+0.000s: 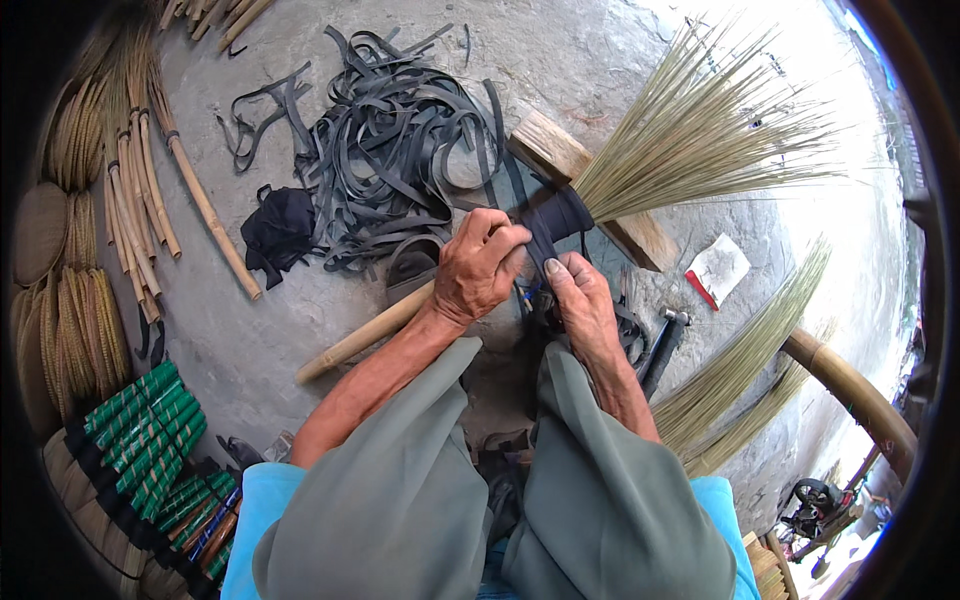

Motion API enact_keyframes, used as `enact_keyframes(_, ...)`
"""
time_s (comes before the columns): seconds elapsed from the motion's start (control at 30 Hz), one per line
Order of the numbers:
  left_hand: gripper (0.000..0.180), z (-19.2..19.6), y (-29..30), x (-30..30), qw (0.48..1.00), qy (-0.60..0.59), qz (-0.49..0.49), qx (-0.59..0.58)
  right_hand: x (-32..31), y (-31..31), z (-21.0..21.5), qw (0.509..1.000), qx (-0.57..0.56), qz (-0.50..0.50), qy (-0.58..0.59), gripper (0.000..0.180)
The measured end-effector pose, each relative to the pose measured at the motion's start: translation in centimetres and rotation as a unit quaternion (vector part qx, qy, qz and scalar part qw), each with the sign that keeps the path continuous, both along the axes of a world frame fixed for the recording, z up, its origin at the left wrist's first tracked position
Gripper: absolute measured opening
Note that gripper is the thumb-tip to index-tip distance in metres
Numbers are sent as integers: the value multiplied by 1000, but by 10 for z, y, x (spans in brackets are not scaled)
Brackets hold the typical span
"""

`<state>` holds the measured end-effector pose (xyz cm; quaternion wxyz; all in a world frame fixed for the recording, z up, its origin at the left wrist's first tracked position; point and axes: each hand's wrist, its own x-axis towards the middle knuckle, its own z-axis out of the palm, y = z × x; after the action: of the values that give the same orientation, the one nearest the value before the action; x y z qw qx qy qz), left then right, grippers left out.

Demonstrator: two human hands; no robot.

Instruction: The person sits on the floor and assembles a broom by wrapping black rubber strips around the base of a bundle of straw. They use a hammer to tighten the bindings and continue wrapping until the base is fully secured.

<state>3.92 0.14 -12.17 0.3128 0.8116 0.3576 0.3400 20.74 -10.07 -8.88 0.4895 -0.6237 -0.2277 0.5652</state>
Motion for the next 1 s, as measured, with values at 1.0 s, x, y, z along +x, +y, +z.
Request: enact_keyframes(1.0,57,2,0,0,992,60,33,-101,-3,11,-19,970,21,58,-233,34)
